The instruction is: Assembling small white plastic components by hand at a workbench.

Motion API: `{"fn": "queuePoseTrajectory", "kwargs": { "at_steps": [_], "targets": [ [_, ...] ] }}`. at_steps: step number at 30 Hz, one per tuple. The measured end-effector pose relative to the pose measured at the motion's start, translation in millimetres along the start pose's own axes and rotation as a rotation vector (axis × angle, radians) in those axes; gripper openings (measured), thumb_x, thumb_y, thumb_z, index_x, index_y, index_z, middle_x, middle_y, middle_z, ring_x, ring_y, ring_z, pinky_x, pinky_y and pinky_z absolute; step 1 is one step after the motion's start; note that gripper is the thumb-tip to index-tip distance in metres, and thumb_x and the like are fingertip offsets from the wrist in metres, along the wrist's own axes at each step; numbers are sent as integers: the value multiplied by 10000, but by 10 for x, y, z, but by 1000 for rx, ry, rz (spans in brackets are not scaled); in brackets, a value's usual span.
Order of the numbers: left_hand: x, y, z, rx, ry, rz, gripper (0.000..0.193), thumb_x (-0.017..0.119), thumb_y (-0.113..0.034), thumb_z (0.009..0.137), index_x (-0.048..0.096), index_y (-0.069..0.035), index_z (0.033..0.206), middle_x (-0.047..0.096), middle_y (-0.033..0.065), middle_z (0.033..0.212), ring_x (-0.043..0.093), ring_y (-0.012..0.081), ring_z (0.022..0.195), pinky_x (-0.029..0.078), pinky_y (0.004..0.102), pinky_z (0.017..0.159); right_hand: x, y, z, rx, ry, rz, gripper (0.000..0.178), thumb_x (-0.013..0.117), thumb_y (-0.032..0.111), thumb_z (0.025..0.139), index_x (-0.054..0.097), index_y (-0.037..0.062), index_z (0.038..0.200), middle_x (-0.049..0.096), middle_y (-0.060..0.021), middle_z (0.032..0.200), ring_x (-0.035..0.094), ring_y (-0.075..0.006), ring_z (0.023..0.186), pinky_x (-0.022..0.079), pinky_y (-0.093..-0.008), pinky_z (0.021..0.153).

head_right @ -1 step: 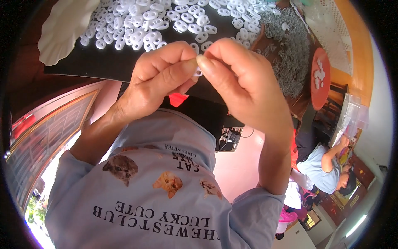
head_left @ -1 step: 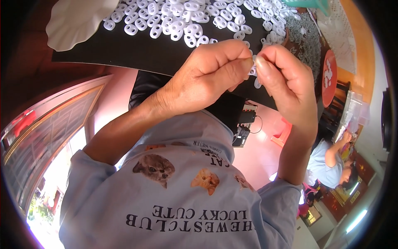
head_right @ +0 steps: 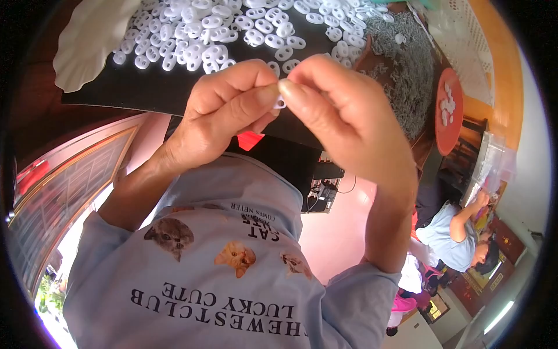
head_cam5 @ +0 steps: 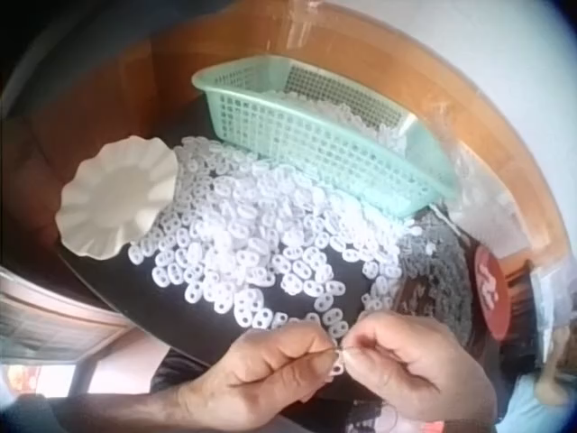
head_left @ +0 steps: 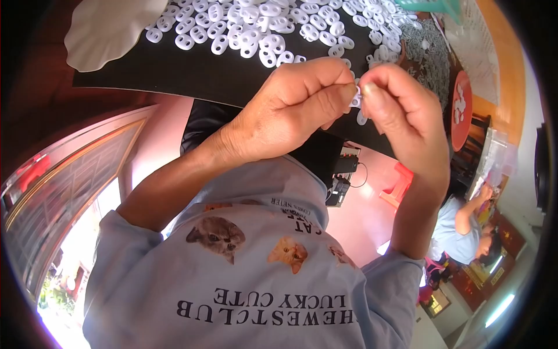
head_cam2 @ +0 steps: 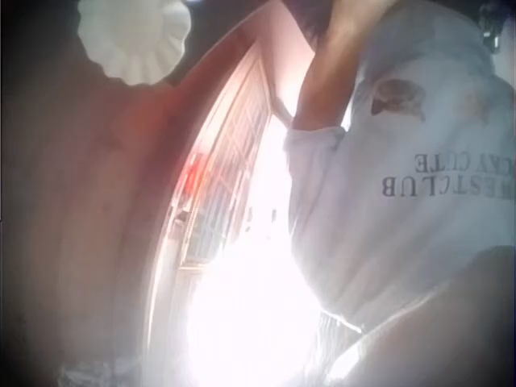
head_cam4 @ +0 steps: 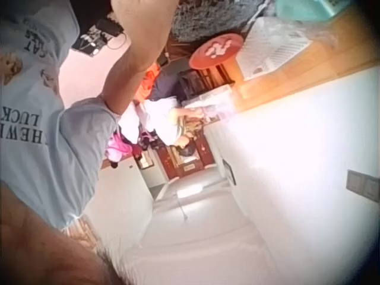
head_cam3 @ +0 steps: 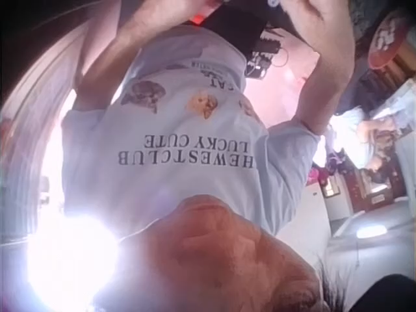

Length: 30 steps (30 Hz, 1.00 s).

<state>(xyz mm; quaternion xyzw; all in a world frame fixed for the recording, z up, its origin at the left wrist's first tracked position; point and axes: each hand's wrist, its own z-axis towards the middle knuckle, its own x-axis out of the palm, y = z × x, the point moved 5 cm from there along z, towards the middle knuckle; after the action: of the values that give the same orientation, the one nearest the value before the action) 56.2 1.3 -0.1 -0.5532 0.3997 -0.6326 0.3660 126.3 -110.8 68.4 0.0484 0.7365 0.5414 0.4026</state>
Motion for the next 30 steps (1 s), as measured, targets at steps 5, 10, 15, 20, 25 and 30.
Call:
{"fn": "queuePoseTrajectory", "kwargs": {
  "at_steps": [5, 10, 15, 20, 25, 30],
  "targets": [
    [-14, -13, -9, -17, -34, -17, 192, 460, -170, 998, 520, -28, 883, 494, -1, 731, 420, 51, 630, 353, 194, 561, -329, -263, 349, -89, -108, -476, 84, 569, 106, 916, 573, 22, 928, 553, -45, 743, 496, -87, 657, 422, -233, 627],
    [-16, -33, -10, 14, -41, -28, 187, 463, -163, 997, 520, -26, 883, 495, -4, 717, 416, 46, 622, 349, 191, 554, -293, -345, 674, -286, -70, -752, 137, 585, 119, 903, 561, 25, 1000, 557, -96, 862, 574, -226, 749, 446, -312, 679],
    [-21, -38, -11, 53, -29, -6, 181, 457, -153, 995, 523, -24, 887, 496, -4, 710, 411, 44, 609, 342, 191, 546, -261, -373, 705, -349, -39, -865, 147, 610, 96, 879, 532, 38, 990, 561, -103, 890, 566, -254, 734, 446, -323, 670],
    [-25, -51, -4, 25, -49, 6, 186, 450, -151, 997, 529, -23, 888, 502, -2, 704, 390, 37, 587, 308, 187, 521, -244, -242, 699, -116, -4, -849, 140, 606, 80, 835, 492, 14, 881, 545, -183, 914, 566, -386, 847, 443, -447, 743],
    [-17, -48, -14, 32, -49, -25, 186, 449, -154, 996, 532, -17, 900, 506, 5, 695, 373, 35, 569, 299, 187, 516, -221, -226, 638, -177, 10, -885, 123, 590, 79, 842, 522, 21, 928, 541, -178, 939, 565, -390, 856, 450, -450, 738],
    [-42, -24, -41, 87, -53, -111, 183, 453, -155, 988, 539, -9, 918, 536, 30, 694, 386, 44, 552, 302, 192, 503, -209, -130, 361, -9, -81, -308, 134, 591, -15, 880, 528, 10, 996, 561, -6, 843, 500, -56, 681, 403, -208, 609]
  ]
}}
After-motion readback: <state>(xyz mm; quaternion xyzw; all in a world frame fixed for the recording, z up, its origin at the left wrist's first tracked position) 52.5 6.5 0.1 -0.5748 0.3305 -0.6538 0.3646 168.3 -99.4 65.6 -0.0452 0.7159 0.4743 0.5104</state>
